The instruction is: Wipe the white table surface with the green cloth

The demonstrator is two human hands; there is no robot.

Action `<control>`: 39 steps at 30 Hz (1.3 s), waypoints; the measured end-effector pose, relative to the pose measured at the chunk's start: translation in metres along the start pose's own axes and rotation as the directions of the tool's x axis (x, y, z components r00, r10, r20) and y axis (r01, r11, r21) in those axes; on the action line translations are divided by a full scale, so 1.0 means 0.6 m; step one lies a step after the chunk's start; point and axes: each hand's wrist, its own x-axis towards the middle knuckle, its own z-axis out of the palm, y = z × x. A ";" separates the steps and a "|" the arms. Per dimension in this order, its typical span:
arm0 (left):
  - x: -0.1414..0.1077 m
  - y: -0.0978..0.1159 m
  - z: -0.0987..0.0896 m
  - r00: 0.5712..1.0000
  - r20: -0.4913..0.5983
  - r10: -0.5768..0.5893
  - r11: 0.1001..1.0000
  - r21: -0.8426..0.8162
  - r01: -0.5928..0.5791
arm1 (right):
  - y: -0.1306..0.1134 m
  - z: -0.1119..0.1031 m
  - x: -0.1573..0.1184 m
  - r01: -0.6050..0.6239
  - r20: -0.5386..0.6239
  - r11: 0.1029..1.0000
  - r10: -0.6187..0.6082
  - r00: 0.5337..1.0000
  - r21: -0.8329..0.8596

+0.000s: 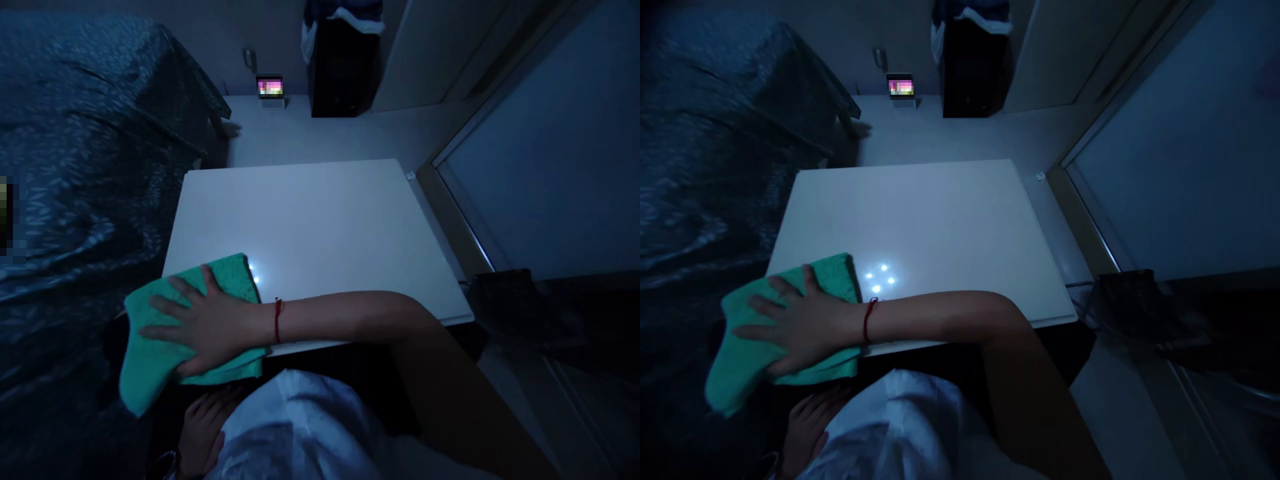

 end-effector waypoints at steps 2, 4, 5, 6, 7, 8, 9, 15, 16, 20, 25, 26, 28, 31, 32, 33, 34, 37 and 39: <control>-0.005 0.000 0.002 1.000 0.014 -0.020 1.000 -0.001 0.020 | 0.002 -0.005 -0.009 0.084 0.003 0.996 -0.084 0.996 -0.022; -0.008 0.000 0.003 0.999 0.026 -0.029 1.000 -0.004 0.030 | 0.028 -0.008 -0.024 0.087 0.004 0.996 -0.087 0.996 0.001; -0.008 0.000 0.003 0.999 0.029 -0.029 1.000 -0.007 0.029 | 0.049 -0.009 -0.033 0.057 0.011 0.998 -0.058 0.998 0.025; -0.008 0.000 0.003 0.999 0.029 -0.028 1.000 -0.009 0.028 | 0.076 -0.009 -0.043 0.007 0.019 0.998 -0.008 1.000 0.057; -0.007 0.000 0.002 0.999 0.026 -0.030 0.999 -0.013 0.030 | 0.107 -0.010 -0.054 -0.062 0.031 0.993 0.059 0.998 0.097; -0.005 0.000 0.002 0.999 0.018 -0.032 0.999 -0.022 0.033 | 0.141 -0.011 -0.067 -0.146 0.053 0.980 0.140 0.989 0.136; -0.003 0.000 0.001 0.999 0.003 -0.035 0.999 -0.031 0.035 | 0.178 -0.013 -0.082 -0.254 0.058 0.951 0.248 0.967 0.174; 0.018 0.002 -0.007 0.995 -0.101 0.003 0.998 -0.067 -0.010 | 0.395 -0.037 -0.233 -0.845 0.095 0.504 0.846 0.524 0.178; 0.020 0.002 -0.008 0.995 -0.104 0.005 0.998 -0.066 -0.012 | 0.418 -0.041 -0.263 -0.891 0.095 0.417 0.894 0.438 0.178; 0.025 0.004 -0.010 0.995 -0.101 -0.002 0.998 -0.069 -0.005 | 0.458 -0.051 -0.352 -0.975 0.051 0.132 0.988 0.143 0.177; 0.017 0.001 -0.004 0.994 -0.107 0.000 0.997 -0.076 -0.008 | 0.431 -0.043 -0.351 -0.988 0.038 0.006 0.999 0.012 0.153; 0.014 0.000 -0.002 0.994 -0.106 0.001 0.997 -0.079 -0.009 | 0.419 -0.041 -0.340 -0.991 0.043 0.009 0.999 0.015 0.136; 0.008 -0.001 0.001 0.995 -0.103 -0.004 0.997 -0.083 -0.004 | 0.387 -0.037 -0.313 -0.992 0.058 0.060 0.996 0.067 0.112; 0.006 -0.002 0.003 0.995 -0.093 -0.020 0.996 -0.090 0.012 | 0.314 -0.032 -0.255 -0.965 0.085 0.241 0.964 0.250 0.106; 0.007 -0.001 0.003 0.996 -0.090 -0.022 0.996 -0.090 0.014 | 0.284 -0.030 -0.231 -0.943 0.085 0.313 0.943 0.323 0.110; 0.008 -0.001 0.002 0.996 -0.089 -0.020 0.996 -0.089 0.012 | 0.251 -0.026 -0.206 -0.911 0.083 0.394 0.910 0.405 0.121; 0.011 0.000 0.000 0.996 -0.091 -0.016 0.996 -0.085 0.008 | 0.218 -0.021 -0.178 -0.868 0.087 0.480 0.866 0.491 0.124; 0.017 0.001 -0.004 0.994 -0.106 -0.005 0.997 -0.076 -0.003 | 0.115 0.000 -0.095 -0.645 0.090 0.734 0.643 0.761 0.211; 0.019 0.002 -0.006 0.994 -0.110 -0.001 0.997 -0.080 -0.008 | 0.050 0.014 -0.047 -0.512 -0.004 0.827 0.528 0.849 0.233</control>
